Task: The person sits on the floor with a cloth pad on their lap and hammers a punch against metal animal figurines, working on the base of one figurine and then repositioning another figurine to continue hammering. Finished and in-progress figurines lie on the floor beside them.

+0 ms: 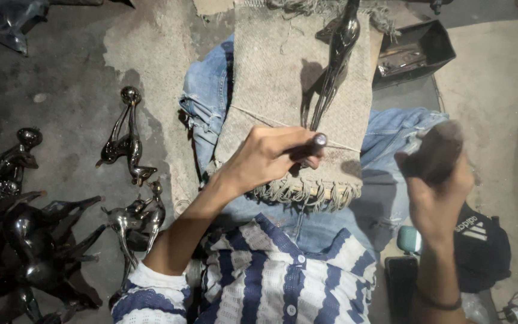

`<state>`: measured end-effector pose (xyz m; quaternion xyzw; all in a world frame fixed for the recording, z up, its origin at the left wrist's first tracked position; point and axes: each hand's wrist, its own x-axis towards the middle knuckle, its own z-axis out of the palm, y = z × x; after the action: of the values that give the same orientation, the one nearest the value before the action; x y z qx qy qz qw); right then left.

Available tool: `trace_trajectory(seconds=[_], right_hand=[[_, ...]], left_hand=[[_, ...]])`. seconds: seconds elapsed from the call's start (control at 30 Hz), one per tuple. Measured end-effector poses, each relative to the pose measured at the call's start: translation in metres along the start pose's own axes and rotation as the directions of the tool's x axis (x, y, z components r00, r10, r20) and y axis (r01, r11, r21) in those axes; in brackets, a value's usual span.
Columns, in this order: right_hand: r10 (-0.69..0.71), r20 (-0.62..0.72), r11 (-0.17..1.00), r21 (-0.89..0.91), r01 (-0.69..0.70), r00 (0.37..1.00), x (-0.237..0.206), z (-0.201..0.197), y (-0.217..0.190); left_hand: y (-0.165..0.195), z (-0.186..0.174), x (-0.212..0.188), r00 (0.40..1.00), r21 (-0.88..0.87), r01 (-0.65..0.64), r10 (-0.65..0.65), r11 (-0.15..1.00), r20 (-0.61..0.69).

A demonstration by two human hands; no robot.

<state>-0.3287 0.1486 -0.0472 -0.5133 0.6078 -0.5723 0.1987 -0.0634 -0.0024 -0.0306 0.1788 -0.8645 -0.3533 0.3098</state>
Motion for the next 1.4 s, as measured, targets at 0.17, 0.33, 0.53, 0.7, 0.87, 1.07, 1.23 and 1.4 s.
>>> trace_trajectory(seconds=[0.17,0.33,0.53,0.7,0.87,1.07,1.23,1.4], right_hand=[[-0.065,0.049,0.997,-0.028,0.066,0.997,0.023,0.001,-0.037],[-0.301,0.126,0.717,-0.624,0.311,0.945,0.041,-0.005,-0.066],[-0.377,0.167,0.776,-0.480,0.410,0.911,0.048,0.002,-0.067],[-0.427,0.407,0.304,-0.776,0.552,0.808,0.063,0.001,-0.095],[-0.260,0.224,0.756,-0.558,0.343,0.939,0.072,0.010,-0.124],[-0.335,0.485,0.328,-0.743,0.583,0.808,0.086,0.003,-0.130],[-0.292,0.427,0.758,-0.442,0.479,0.856,0.095,0.010,-0.140],[-0.318,0.371,0.845,-0.306,0.438,0.873,0.099,0.021,-0.164]], left_hand=[[-0.009,0.008,-0.004,0.997,-0.006,-0.083,0.083,0.997,0.000],[-0.004,0.006,-0.002,0.995,-0.004,-0.100,0.100,0.995,0.009],[-0.005,0.002,0.000,0.992,0.047,-0.115,0.113,0.992,0.048],[0.008,0.001,-0.004,0.996,0.095,-0.089,0.091,0.991,-0.021],[0.025,-0.002,-0.015,0.989,0.133,-0.065,0.082,0.989,-0.125],[0.016,0.027,-0.023,0.955,0.166,0.210,-0.165,0.964,-0.248],[0.006,0.043,-0.030,0.925,0.195,0.172,-0.090,0.966,-0.368],[0.012,0.046,-0.033,0.881,0.229,0.116,0.006,0.967,-0.473]])
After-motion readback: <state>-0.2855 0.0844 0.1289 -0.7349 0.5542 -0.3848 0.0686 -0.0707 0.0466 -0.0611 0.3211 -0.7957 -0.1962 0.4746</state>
